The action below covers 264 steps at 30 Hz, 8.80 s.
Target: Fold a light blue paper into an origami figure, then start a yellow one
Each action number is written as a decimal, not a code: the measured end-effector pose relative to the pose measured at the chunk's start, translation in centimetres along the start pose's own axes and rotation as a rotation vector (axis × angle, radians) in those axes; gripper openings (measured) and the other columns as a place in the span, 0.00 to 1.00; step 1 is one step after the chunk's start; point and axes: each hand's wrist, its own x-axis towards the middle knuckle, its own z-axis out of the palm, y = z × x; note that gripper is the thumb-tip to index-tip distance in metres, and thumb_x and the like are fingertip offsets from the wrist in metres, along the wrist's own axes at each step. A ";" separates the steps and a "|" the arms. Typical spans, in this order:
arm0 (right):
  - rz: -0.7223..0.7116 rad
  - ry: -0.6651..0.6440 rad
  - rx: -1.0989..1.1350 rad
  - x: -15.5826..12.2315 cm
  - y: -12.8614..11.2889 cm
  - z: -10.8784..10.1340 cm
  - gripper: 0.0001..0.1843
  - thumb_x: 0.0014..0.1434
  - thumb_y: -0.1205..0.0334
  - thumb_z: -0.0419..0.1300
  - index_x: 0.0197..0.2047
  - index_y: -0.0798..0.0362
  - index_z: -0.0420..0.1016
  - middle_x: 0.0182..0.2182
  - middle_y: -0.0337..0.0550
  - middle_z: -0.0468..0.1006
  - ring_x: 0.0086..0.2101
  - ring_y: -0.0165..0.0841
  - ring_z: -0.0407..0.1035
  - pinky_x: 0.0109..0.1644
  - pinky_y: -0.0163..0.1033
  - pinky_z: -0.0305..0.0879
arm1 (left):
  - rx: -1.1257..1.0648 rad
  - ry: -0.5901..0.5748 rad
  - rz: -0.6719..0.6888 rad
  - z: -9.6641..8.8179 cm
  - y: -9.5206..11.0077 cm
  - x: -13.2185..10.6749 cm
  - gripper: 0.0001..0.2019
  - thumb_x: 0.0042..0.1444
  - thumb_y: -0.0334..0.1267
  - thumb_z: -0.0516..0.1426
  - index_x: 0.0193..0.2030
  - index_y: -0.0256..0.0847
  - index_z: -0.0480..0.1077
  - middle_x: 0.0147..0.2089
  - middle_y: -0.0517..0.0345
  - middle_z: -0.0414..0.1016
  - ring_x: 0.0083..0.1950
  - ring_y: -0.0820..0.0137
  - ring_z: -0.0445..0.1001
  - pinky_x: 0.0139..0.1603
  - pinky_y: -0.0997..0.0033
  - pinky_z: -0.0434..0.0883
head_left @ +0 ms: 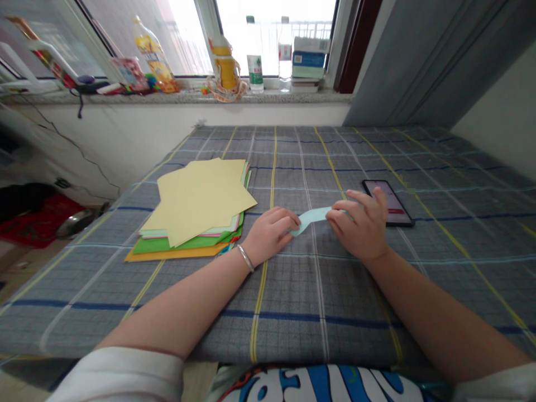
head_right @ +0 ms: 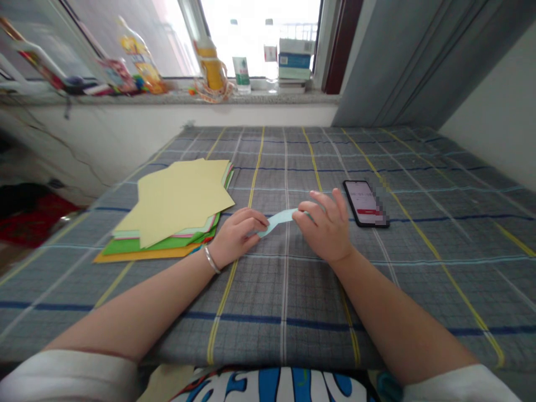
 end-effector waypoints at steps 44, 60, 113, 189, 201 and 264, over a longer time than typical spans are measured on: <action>-0.105 -0.609 0.155 0.3 -1.2 -0.6 0.25 0.58 0.56 0.61 0.59 0.47 0.67 0.51 0.43 0.76 0.44 0.40 0.71 0.40 0.42 0.65 | 0.071 -0.266 -0.304 1.2 -0.3 -0.3 0.19 0.53 0.35 0.62 0.52 0.39 0.68 0.35 0.59 0.74 0.39 0.67 0.71 0.44 0.68 0.68; -0.155 -0.468 0.237 0.5 -3.3 1.8 0.10 0.60 0.57 0.58 0.43 0.52 0.72 0.39 0.44 0.76 0.40 0.38 0.66 0.41 0.41 0.59 | -0.016 -0.315 -0.404 0.6 0.0 -0.4 0.41 0.50 0.33 0.62 0.68 0.36 0.46 0.38 0.58 0.73 0.38 0.67 0.71 0.41 0.69 0.68; 0.063 -0.449 0.472 0.6 -2.5 4.2 0.05 0.60 0.68 0.55 0.32 0.53 0.69 0.31 0.42 0.71 0.35 0.34 0.66 0.43 0.39 0.63 | 0.429 -0.506 0.174 -0.5 -0.1 0.0 0.14 0.64 0.36 0.49 0.54 0.49 0.69 0.45 0.52 0.68 0.43 0.65 0.66 0.47 0.65 0.67; -0.266 -0.481 0.265 0.3 -1.4 0.8 0.14 0.59 0.69 0.54 0.46 0.52 0.77 0.46 0.47 0.78 0.44 0.38 0.69 0.49 0.45 0.63 | 0.530 -0.495 0.091 -0.3 1.2 0.1 0.07 0.63 0.37 0.51 0.42 0.40 0.69 0.42 0.54 0.71 0.44 0.64 0.69 0.42 0.65 0.68; 0.057 -0.482 0.236 -0.3 2.6 2.1 0.18 0.60 0.59 0.54 0.52 0.54 0.73 0.49 0.51 0.75 0.50 0.43 0.67 0.54 0.50 0.63 | 0.517 -0.484 0.103 -0.2 1.5 0.3 0.08 0.62 0.36 0.51 0.43 0.38 0.69 0.51 0.50 0.70 0.49 0.63 0.70 0.49 0.62 0.68; 0.138 -0.507 0.748 -1.1 -0.8 3.7 0.42 0.58 0.58 0.58 0.70 0.52 0.42 0.60 0.54 0.66 0.60 0.42 0.59 0.62 0.55 0.57 | 0.212 -0.354 -0.017 0.5 -0.5 0.1 0.28 0.54 0.31 0.53 0.63 0.37 0.60 0.45 0.49 0.71 0.47 0.63 0.68 0.52 0.61 0.67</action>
